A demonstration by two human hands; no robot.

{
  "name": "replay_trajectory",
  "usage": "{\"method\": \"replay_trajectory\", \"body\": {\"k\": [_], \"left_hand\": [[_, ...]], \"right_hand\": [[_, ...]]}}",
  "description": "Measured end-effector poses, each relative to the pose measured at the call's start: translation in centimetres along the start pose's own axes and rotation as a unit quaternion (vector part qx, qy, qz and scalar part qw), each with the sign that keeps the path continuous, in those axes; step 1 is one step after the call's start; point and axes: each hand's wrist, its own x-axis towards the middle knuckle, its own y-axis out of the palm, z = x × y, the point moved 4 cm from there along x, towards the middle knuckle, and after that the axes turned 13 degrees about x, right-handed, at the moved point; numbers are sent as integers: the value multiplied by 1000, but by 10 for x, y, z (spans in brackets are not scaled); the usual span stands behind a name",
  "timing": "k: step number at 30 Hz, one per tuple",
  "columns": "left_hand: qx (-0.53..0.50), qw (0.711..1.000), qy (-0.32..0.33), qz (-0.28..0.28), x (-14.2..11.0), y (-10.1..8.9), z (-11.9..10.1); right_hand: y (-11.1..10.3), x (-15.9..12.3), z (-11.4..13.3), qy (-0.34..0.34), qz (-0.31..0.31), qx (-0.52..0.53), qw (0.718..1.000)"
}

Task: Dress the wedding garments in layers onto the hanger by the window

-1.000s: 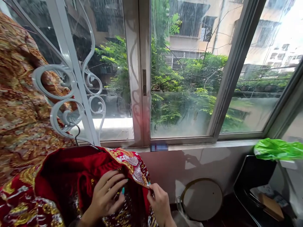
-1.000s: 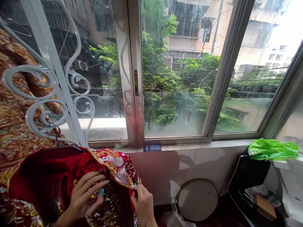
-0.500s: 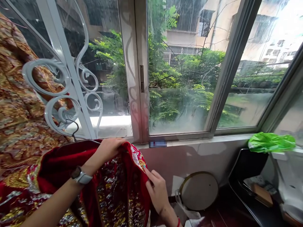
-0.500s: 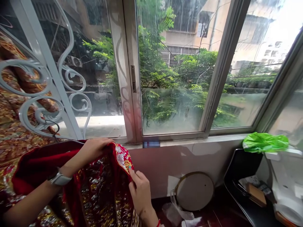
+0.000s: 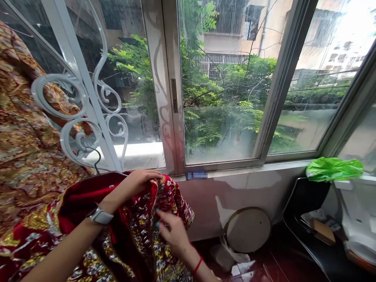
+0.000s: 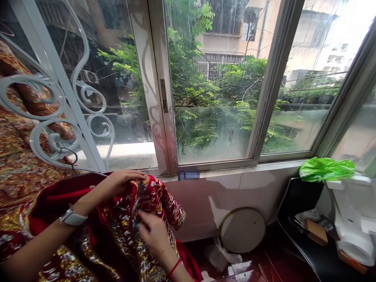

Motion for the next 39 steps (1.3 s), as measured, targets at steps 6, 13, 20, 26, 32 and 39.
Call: {"method": "replay_trajectory", "body": {"k": [6,13,20,26,32,39], "left_hand": [[-22,1000,-2,17,2,-4,3],[46,994,-99,10,6,-5,5],[61,991,-119,-2,17,-11,-5],[103,988,-110,9,13,-8,-11],[119,984,-134,19,13,-7,-10],[146,974,-175,20,11,4,3]], "right_hand": [[-48,10,-25,108,-73,-51,990],[-88,17,5,87,-116,-171,975],[-39,-19,19,20,-161,-170,972],[21,-18,7,86,-70,-153,982],[56,24,4,109,-119,-112,981],[18,19,8,93,-110,-51,988]]}}
